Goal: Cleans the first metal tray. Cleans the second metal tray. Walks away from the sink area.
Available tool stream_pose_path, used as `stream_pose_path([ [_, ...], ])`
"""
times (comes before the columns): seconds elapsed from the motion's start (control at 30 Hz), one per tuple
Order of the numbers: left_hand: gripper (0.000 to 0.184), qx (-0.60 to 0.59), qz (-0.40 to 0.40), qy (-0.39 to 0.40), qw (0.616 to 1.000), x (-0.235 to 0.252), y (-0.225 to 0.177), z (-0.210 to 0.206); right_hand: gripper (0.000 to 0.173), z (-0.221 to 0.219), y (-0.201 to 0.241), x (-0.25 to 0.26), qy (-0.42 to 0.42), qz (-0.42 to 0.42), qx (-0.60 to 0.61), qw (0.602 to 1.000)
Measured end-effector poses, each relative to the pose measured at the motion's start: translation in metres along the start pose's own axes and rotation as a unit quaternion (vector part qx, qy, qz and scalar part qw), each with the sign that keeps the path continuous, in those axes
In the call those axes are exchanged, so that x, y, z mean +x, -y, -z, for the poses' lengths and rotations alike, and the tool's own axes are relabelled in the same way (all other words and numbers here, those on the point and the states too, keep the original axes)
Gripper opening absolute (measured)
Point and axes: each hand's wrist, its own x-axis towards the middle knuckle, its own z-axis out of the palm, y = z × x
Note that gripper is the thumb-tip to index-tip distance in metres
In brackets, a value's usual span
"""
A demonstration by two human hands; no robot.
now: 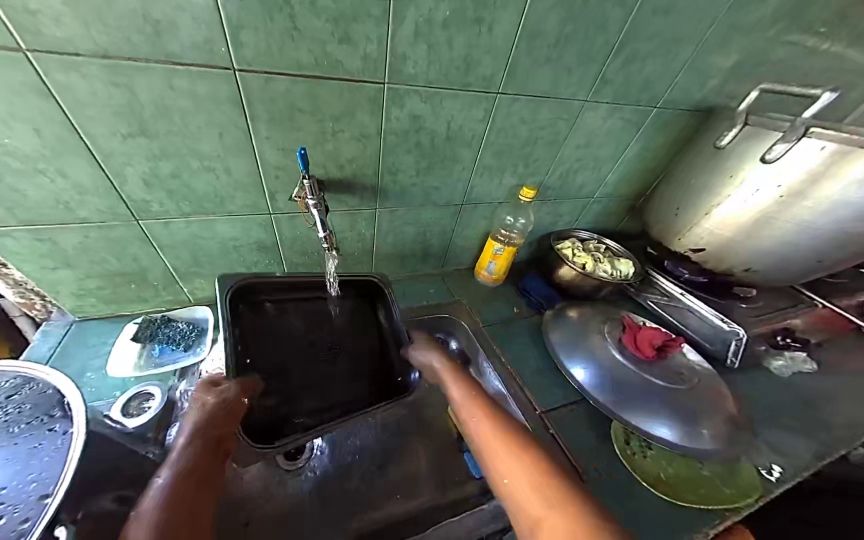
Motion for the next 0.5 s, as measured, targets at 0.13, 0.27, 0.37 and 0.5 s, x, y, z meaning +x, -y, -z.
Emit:
stream_pose_path([
  [0.13,0.015,0.156,-0.136,-0.01,0.978,-0.018,-0.035,0.024,0.044,-0.083,-0.017,-0.01,0.047,-0.095,0.133,0.985],
  [0.27,0.025,0.306,-0.204,-0.025,0.929,-0.048,-0.061,0.032,0.035,-0.131,0.01,-0.018,0.112,-0.18,0.148,0.966],
  [0.37,0.052,0.372,-0.223,-0.023,0.901,-0.064,-0.071,0.038,0.033,-0.144,0.028,-0.027,0.142,-0.196,0.13,0.962],
  [0.5,0.05,0.393,-0.231,-0.019,0.89,-0.069,-0.076,0.049,0.032,-0.133,0.034,-0.034,0.147,-0.155,0.049,0.976],
])
